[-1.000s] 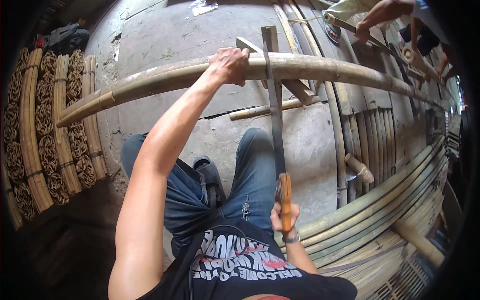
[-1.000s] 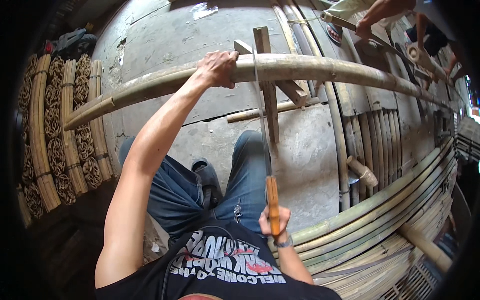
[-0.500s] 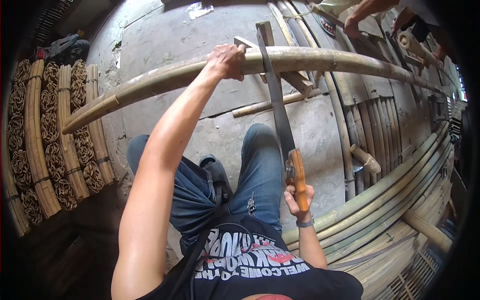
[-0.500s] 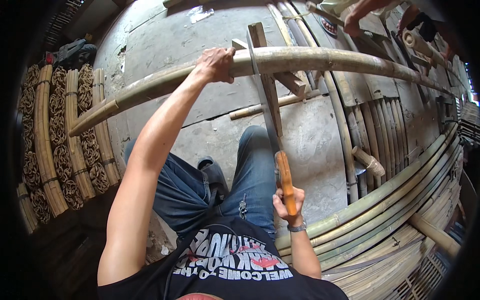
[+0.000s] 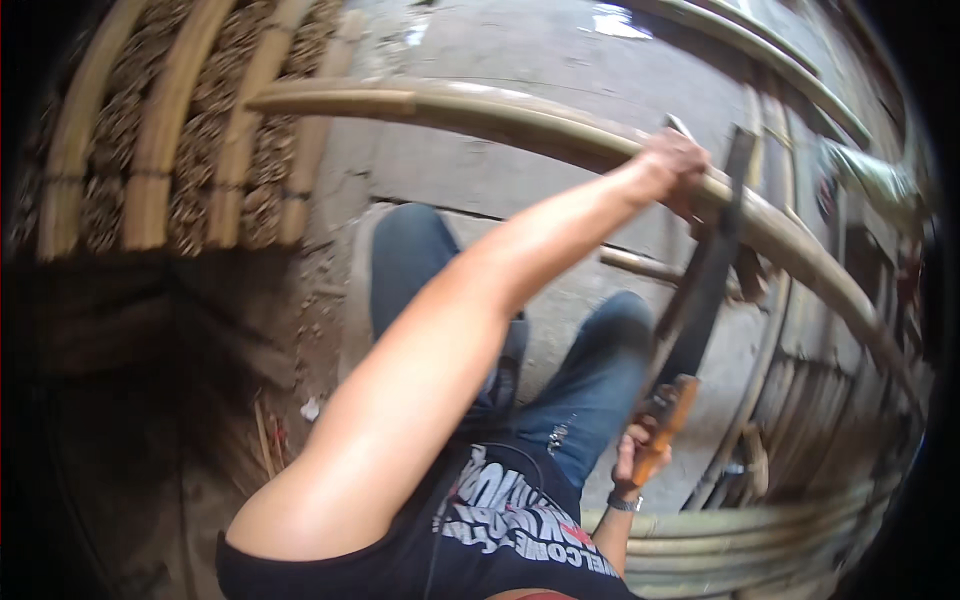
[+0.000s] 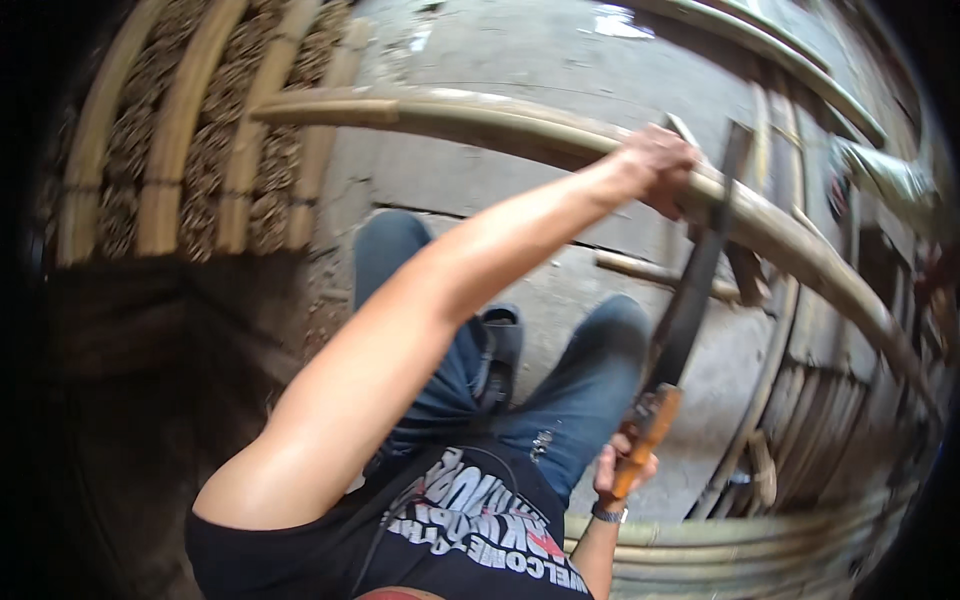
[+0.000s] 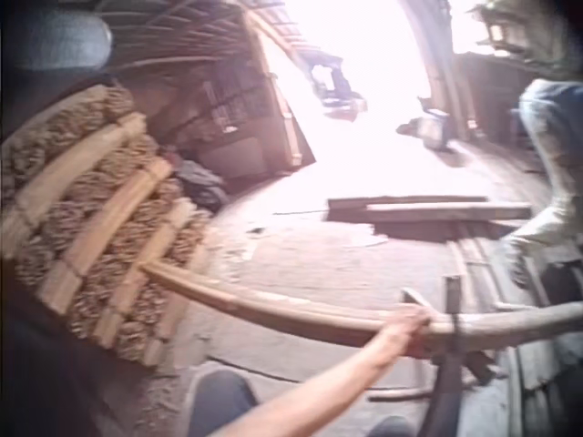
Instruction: Sawing a bamboo pole using a hand saw.
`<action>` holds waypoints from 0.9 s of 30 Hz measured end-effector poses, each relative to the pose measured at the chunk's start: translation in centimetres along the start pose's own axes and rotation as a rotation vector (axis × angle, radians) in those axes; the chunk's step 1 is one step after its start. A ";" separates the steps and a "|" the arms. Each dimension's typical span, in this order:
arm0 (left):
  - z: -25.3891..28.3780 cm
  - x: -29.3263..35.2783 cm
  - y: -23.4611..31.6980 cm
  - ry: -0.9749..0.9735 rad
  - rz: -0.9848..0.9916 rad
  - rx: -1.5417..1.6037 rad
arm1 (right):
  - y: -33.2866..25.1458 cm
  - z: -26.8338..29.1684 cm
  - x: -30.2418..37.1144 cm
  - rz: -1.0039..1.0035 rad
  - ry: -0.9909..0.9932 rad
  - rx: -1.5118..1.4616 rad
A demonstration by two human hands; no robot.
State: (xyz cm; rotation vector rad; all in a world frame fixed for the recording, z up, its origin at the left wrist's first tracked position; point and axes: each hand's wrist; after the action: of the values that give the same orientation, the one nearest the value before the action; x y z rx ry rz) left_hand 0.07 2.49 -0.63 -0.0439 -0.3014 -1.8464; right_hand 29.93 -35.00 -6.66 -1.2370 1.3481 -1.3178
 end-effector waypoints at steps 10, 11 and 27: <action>2.3 3.2 0.5 0.106 -0.020 -0.003 | 0.5 2.2 -2.2 0.167 -0.456 0.207; 1.8 3.9 -0.4 0.326 -0.130 0.022 | 1.1 2.2 -1.9 0.239 -0.425 0.214; 2.2 21.3 -21.9 0.434 -0.078 -0.374 | -2.4 -0.7 -3.8 0.152 -0.357 0.375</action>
State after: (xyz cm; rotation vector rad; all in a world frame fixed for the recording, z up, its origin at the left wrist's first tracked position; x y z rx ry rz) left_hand -27.27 -11.26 1.43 0.1120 0.3503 -1.9126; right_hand 29.95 -30.99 -4.40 -1.0281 0.8758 -1.1162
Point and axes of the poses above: each hand's wrist, its own x-axis away from the middle knuckle, its own z-axis out of the back of the hand, y = z × x
